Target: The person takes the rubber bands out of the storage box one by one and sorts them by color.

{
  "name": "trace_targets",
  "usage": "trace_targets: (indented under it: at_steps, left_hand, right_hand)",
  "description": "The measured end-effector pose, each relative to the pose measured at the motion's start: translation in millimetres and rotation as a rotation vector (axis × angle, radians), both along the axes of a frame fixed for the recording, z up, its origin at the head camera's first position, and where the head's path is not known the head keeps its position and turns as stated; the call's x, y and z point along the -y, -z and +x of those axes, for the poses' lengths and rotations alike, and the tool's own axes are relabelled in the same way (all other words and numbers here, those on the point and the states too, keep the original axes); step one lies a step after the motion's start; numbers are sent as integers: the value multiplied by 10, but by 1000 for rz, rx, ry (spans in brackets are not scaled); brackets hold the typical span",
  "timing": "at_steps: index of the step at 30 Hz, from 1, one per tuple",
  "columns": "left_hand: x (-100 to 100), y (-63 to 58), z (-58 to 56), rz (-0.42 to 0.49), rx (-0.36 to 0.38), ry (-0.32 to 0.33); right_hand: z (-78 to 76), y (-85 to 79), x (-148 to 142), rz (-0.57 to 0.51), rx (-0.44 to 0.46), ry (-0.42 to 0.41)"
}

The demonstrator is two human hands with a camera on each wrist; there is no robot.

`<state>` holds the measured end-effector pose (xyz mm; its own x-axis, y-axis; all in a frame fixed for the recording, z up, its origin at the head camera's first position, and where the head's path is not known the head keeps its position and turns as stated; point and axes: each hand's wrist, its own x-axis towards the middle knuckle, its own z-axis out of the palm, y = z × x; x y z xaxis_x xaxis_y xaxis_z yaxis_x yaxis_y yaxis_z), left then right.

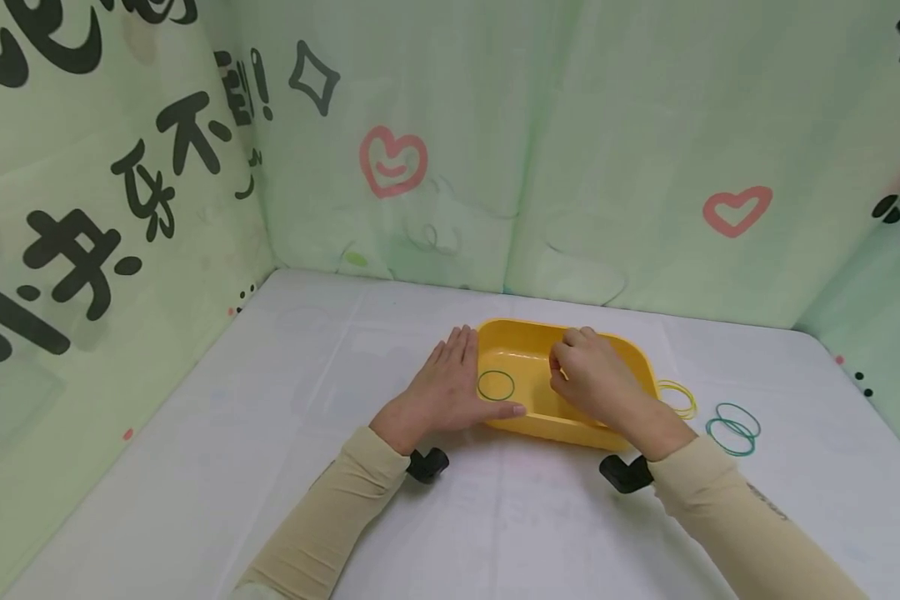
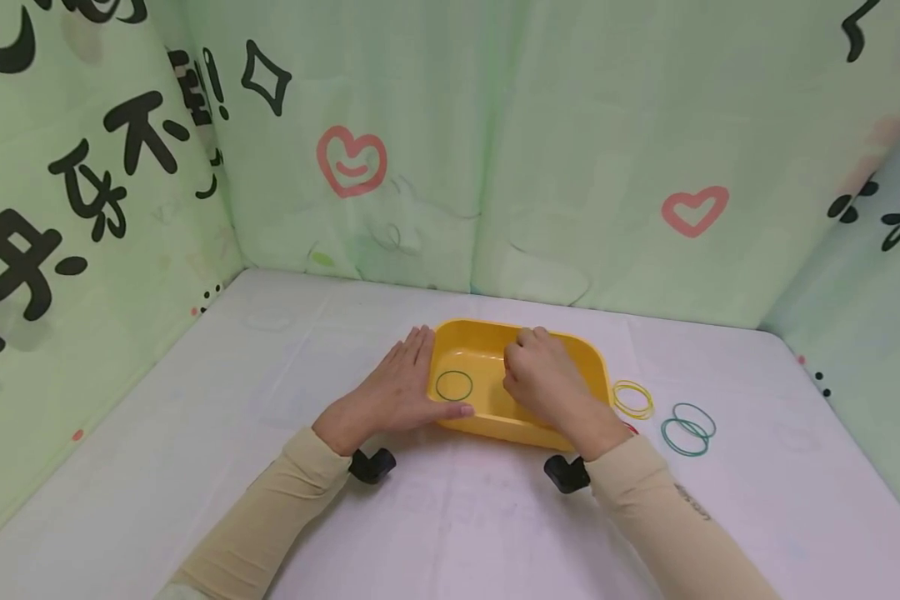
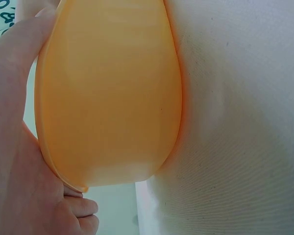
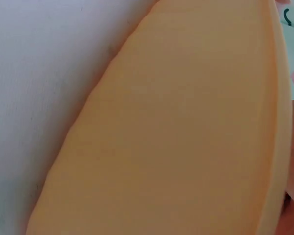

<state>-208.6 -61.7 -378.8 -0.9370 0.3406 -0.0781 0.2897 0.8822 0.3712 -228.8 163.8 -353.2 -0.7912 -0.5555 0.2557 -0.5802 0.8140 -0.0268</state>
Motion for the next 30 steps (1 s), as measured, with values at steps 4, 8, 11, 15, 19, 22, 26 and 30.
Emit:
trace_targets:
  at_steps: [4, 8, 11, 15, 19, 22, 26, 30]
  left_hand:
    - [-6, -9, -3, 2, -3, 1]
    - [-6, -14, 0, 4, -7, -2]
    - [-7, -17, 3, 0, -9, 0]
    - [-15, -13, 3, -7, -16, 5]
    - [-10, -1, -4, -9, -16, 8]
    - [-10, 9, -10, -9, -15, 10]
    - [-10, 16, -14, -7, -21, 12]
    - [-8, 15, -13, -11, -23, 16]
  right_hand:
    - [-22, 40, 41, -10, -26, -38]
    - [-29, 59, 92, -27, -47, -76]
    - [-33, 71, 139, -21, -35, -89]
    - [-39, 82, 202, -9, 12, -88]
    - [-46, 86, 262, -4, 57, -92]
    - [-53, 92, 297, -10, 76, -100]
    - [-65, 107, 332, -21, 83, -103]
    - [-85, 131, 353, 2, 83, -109]
